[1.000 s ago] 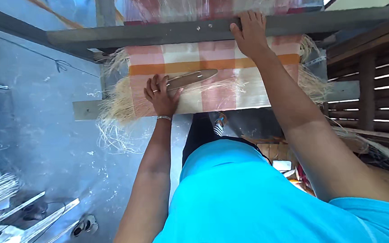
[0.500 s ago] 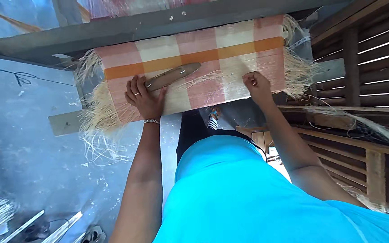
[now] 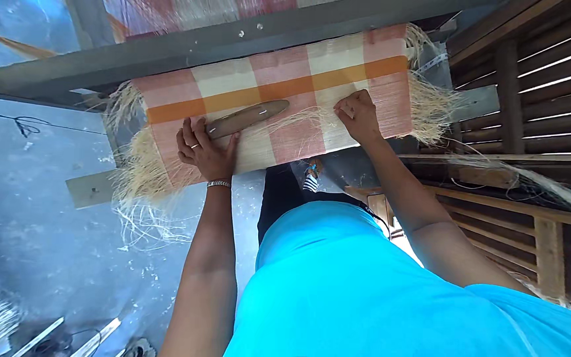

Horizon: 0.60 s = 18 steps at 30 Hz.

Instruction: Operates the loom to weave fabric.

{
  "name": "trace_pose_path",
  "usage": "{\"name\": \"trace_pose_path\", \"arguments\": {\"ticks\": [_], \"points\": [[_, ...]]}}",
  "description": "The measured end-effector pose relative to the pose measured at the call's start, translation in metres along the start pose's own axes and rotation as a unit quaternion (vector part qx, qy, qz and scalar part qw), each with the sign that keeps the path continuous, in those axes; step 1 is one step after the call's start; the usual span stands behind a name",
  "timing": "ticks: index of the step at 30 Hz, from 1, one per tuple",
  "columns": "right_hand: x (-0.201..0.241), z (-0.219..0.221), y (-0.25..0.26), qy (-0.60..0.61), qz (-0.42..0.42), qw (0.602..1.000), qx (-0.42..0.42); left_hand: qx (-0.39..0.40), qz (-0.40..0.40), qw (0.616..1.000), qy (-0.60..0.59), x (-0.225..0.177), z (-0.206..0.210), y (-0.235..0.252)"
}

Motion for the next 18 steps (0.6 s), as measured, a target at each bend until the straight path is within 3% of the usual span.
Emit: {"name": "trace_pose_path", "arguments": {"ticks": [6, 10, 16, 18], "points": [[-0.005, -0.025, 0.016, -0.009, 0.024, 0.999, 0.047, 0.037, -0.008, 0.998, 0.045, 0.003, 0.006, 0.005], [-0.039, -0.065, 0.037, -0.091, 0.087, 0.991, 0.037, 0.048, -0.013, 0.997, 0.064, 0.004, 0.009, 0.005], [-0.166, -0.202, 0.046, -0.242, 0.171, 0.955, -0.027, 0.047, -0.015, 0.997, 0.067, 0.002, 0.008, 0.005], [-0.197, -0.26, 0.03, -0.284, 0.252, 0.923, -0.06, 0.048, -0.016, 0.996, 0.072, 0.002, 0.008, 0.004]]}}
Point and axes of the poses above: each hand's wrist, its own y-axis towards the middle knuckle, its own z-axis out of the palm, x = y × z, the point moved 2 cm from there along y, towards the middle knuckle, and after that the axes turned 11 degrees about -y, right-handed, at the moved point
